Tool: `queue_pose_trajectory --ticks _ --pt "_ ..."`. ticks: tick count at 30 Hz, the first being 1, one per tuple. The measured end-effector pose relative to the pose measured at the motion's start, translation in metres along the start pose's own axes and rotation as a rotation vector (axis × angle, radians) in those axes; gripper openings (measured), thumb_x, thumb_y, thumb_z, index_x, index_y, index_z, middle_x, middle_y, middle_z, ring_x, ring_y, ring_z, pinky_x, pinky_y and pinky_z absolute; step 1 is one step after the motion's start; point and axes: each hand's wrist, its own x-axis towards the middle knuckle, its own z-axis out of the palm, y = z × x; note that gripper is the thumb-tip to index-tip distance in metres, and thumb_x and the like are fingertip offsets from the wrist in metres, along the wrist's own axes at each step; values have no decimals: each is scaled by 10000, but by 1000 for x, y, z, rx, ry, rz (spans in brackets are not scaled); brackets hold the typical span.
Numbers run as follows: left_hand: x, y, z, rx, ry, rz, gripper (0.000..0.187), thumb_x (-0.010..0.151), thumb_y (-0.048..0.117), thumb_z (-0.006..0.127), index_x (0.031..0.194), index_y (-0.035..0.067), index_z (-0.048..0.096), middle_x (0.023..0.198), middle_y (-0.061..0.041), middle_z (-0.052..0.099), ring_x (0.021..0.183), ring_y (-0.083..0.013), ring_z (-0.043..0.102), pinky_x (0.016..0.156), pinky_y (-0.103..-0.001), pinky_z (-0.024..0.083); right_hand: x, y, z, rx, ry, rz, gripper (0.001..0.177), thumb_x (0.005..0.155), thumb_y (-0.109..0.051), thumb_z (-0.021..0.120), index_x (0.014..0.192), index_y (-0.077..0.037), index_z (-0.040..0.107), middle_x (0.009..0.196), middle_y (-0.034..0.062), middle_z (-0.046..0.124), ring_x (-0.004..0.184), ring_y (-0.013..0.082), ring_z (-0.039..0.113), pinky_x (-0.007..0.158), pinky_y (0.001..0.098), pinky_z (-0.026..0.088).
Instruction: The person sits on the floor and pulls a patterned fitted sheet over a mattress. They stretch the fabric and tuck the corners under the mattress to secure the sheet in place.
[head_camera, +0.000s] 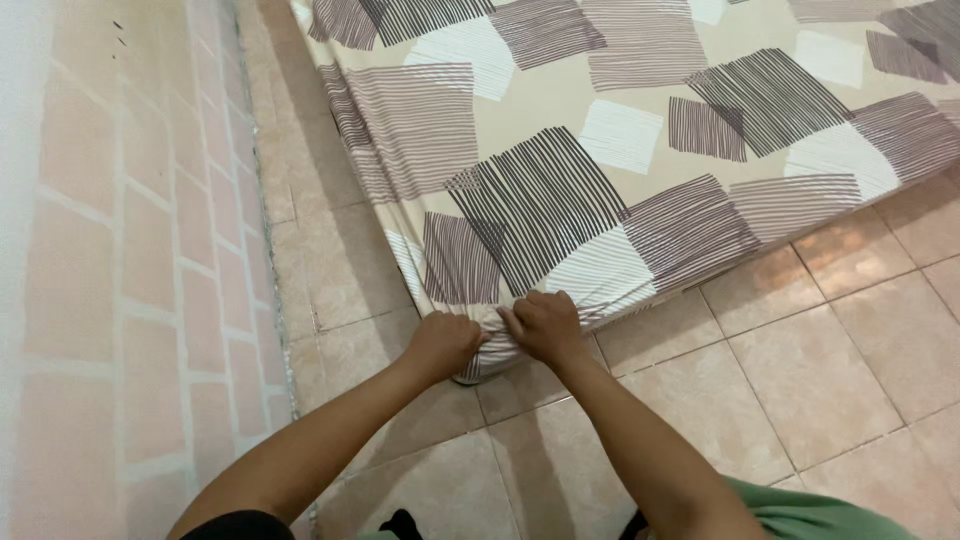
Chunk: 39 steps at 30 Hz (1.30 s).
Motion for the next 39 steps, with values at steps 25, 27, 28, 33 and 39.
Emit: queue_pose_trajectory --ticks 25,27,28,33,39 --pt "-57 -29 31 -1159 -469 -849 449 812 410 825 964 -11 786 855 -94 806 745 -190 770 630 -332 595 -107 -18 74 1045 -358 1086 382 869 -409 760 774 -39 750 600 68 713 406 170 561 411 334 448" --pt "-60 -32 42 -1220 -431 -818 416 844 354 832 943 -47 780 838 -134 797 734 -200 765 630 -315 586 -104 -14 75 1088 -396 1033 433 926 -395 737 755 2 726 597 82 680 444 153 577 436 314 443" --pt "-63 -33 46 -1213 -411 -821 402 847 349 825 935 -41 782 837 -132 799 736 -191 765 636 -303 585 -100 -13 76 1110 -414 1003 461 955 -388 725 746 23 714 595 89 664 463 144 585 449 304 440" --pt "-67 -28 57 -1211 -356 -822 367 859 331 806 909 -30 767 839 -132 801 740 -180 756 655 -291 581 -97 -23 64 1276 -380 1138 273 926 -275 739 796 -35 722 622 55 656 513 139 582 479 293 463" --pt "-60 -26 37 -1285 -454 -875 432 824 388 815 947 -22 754 886 -139 799 749 -185 768 672 -322 611 -87 -13 45 1277 -547 971 248 891 -227 793 793 -17 706 579 45 591 463 130 521 431 292 408"
